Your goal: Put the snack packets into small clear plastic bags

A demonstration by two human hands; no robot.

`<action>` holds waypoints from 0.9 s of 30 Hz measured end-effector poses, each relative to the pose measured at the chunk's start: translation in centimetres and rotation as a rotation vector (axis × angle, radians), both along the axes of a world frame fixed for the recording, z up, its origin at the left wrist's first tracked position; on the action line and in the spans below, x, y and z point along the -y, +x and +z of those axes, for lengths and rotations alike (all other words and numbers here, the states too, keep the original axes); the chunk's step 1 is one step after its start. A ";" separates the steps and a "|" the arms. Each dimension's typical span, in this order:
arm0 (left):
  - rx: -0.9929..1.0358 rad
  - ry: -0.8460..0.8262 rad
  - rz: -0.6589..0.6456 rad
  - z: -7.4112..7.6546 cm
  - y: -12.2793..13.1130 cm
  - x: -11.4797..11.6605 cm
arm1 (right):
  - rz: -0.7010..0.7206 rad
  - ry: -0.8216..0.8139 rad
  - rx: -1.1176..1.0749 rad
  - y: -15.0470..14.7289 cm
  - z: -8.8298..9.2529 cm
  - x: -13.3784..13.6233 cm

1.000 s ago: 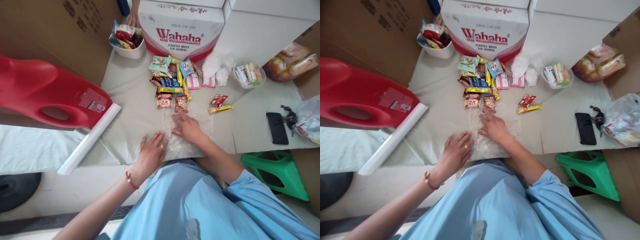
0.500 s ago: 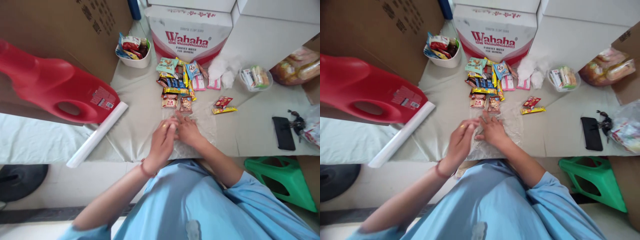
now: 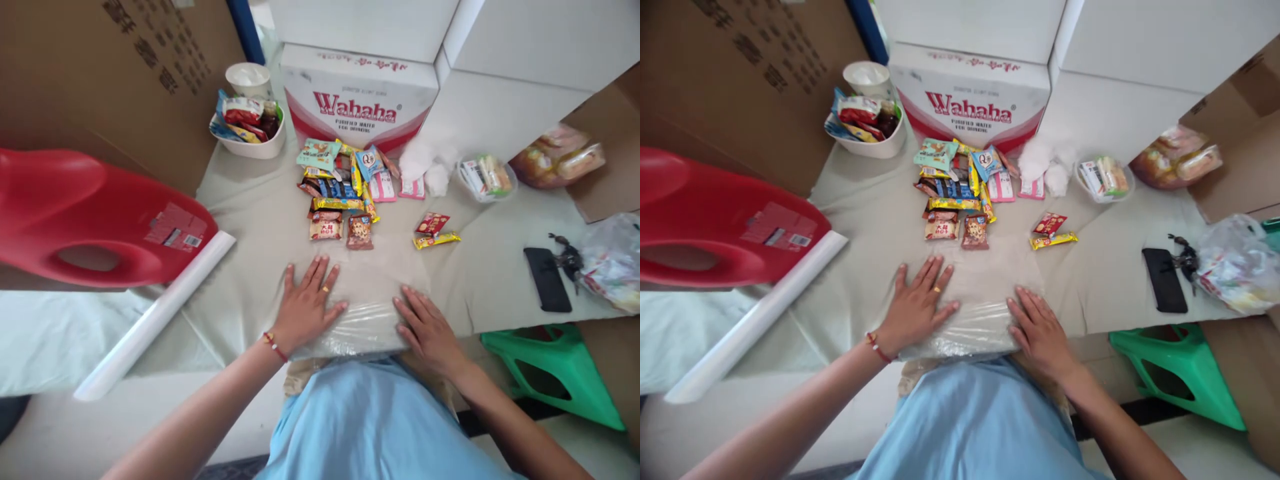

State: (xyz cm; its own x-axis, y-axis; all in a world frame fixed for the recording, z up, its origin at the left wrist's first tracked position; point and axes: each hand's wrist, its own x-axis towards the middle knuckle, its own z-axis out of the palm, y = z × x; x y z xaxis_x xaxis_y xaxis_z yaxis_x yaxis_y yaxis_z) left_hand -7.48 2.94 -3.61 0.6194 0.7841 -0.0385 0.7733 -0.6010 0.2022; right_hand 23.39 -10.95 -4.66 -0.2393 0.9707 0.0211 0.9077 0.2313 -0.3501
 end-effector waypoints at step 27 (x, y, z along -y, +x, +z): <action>0.097 0.010 -0.010 -0.7 -0.1 -0.3 | -0.665 -0.350 0.149 5.1 9.4 -26.3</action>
